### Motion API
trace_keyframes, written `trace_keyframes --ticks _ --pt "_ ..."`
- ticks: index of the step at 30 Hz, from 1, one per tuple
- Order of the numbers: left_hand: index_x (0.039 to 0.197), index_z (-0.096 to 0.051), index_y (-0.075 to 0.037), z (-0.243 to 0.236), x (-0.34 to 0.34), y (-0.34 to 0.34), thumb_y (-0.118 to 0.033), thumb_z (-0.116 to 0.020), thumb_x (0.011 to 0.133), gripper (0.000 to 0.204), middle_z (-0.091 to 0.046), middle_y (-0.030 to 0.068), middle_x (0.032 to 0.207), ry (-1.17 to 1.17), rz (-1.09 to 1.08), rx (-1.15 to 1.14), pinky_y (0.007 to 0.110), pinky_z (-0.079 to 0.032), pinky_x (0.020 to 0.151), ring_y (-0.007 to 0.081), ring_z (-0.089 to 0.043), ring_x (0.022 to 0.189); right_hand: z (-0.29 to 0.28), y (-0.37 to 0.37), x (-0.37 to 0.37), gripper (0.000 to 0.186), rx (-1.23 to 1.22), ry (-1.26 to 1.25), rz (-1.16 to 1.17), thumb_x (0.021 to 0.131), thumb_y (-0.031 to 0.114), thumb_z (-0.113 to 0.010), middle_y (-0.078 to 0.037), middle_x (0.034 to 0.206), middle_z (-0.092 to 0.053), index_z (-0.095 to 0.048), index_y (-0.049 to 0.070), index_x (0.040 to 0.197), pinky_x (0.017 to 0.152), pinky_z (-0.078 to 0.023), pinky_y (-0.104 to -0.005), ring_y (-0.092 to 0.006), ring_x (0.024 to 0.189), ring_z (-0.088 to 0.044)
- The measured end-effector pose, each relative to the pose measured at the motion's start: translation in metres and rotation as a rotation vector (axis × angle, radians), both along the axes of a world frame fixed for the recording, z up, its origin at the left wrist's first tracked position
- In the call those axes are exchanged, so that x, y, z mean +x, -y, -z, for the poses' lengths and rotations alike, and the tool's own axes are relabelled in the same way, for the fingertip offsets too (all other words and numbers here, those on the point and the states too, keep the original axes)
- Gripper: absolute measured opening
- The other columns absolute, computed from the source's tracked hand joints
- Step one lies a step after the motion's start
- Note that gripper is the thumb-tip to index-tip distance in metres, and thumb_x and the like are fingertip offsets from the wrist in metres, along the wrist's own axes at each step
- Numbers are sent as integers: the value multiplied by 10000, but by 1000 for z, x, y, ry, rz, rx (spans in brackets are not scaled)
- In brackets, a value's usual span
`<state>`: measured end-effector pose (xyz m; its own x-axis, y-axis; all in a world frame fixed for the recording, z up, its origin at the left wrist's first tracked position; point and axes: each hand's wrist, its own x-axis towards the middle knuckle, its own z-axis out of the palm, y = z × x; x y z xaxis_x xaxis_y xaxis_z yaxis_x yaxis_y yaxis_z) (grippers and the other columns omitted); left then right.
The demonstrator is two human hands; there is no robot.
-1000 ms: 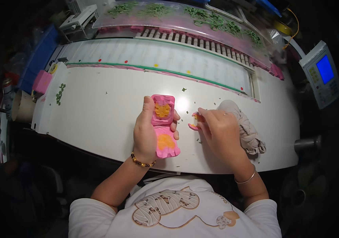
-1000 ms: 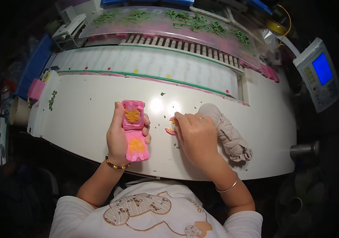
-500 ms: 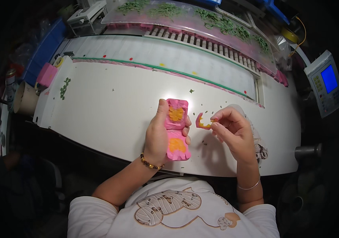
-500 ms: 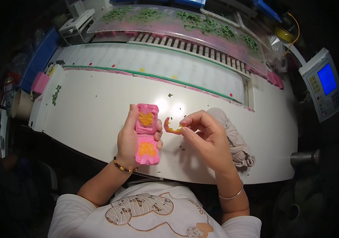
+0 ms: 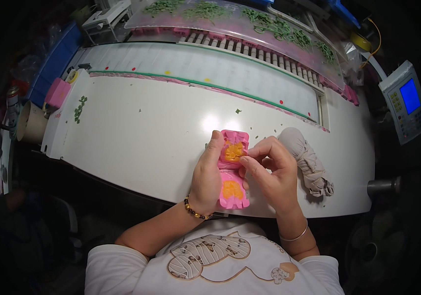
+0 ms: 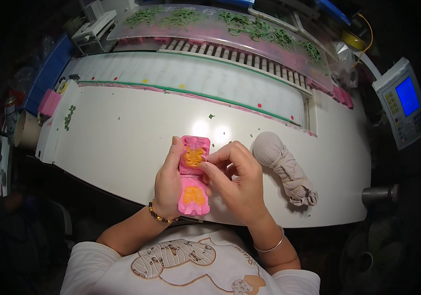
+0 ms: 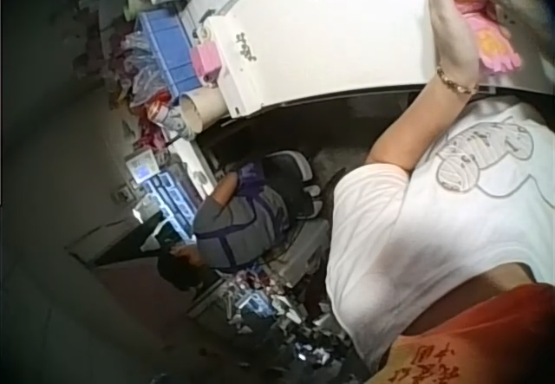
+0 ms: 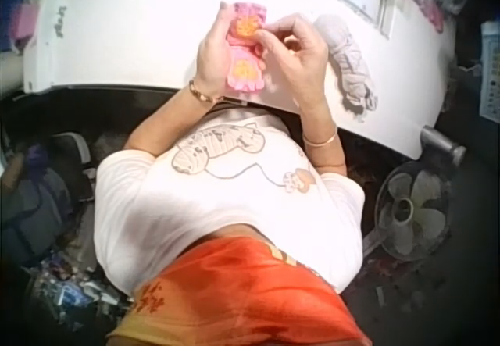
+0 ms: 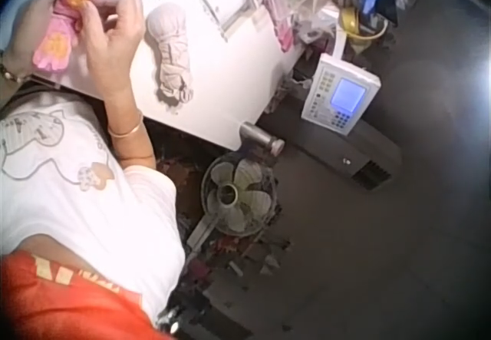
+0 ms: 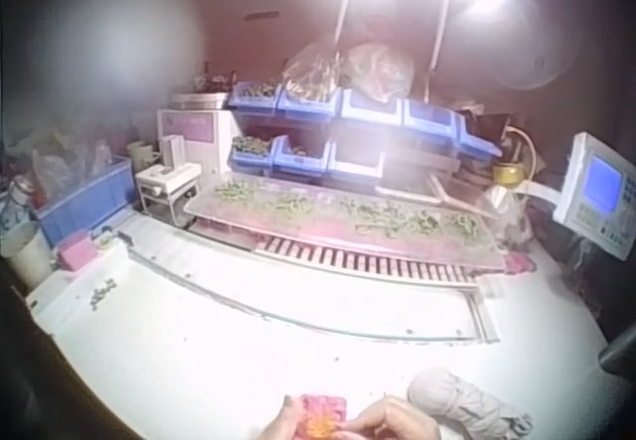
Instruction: The recorder is creating a mold by placing a small object inside a pink mold case and pressing it into a yellow putty-like substance, then closing the mold.
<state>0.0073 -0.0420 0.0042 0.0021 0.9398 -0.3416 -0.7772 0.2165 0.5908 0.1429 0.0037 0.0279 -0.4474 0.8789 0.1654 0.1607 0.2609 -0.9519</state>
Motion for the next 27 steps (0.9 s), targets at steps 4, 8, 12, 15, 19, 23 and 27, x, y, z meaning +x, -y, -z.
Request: trace_keyframes --ticks 4,8,12,15,19,23,27 --pt "962 -564 -44 -7 6 1 -590 -314 977 600 -588 98 736 -21 5 11 274 -521 484 170 -591 527 0 0 2 127 -250 -153 6 829 -2 -680 -36 819 -560 -586 -2 916 530 -475 -205 -90 642 -620" --pt "1018 -540 -37 -4 5 4 -600 -342 969 598 -569 88 751 -27 83 77 269 -523 491 160 -587 540 -10 -4 2 172 -443 -284 18 830 -7 -681 -48 878 -562 -575 -9 966 575 -493 -208 -98 648 -618" --pt "1085 -487 -24 -11 5 4 -604 -400 950 602 -550 88 830 -176 93 142 270 -524 497 147 -579 581 -10 -5 5 183 -515 -274 -65 854 48 -679 -28 898 -573 -586 3 1005 607 -476 -193 -67 691 -578" --pt "1109 -469 -16 -13 2 4 -598 -417 947 606 -546 89 893 -155 161 131 277 -526 522 137 -584 662 -9 4 -2 184 -426 -248 -39 868 85 -677 9 877 -570 -592 13 1015 591 -441 -186 -43 686 -517" --pt "1121 -465 -18 -9 7 2 -519 -415 985 522 -546 75 951 -167 123 204 273 -528 663 114 -584 820 2 10 -4 138 -275 -289 33 896 78 -650 24 875 -570 -582 17 999 637 -415 -183 -31 706 -477" --pt "1121 -489 -30 2 12 -1 -391 -508 992 384 -561 53 985 -208 27 257 227 -469 816 75 -543 894 5 9 -6 117 -284 -402 99 913 60 -624 10 896 -584 -566 14 1004 707 -439 -193 -39 781 -511" --pt "1119 -489 -27 -1 14 -3 -259 -523 1000 262 -565 39 998 -301 -56 341 229 -472 826 70 -538 919 4 9 -2 104 -288 -438 121 929 39 -598 -24 948 -608 -556 4 1017 788 -469 -220 -61 884 -559"
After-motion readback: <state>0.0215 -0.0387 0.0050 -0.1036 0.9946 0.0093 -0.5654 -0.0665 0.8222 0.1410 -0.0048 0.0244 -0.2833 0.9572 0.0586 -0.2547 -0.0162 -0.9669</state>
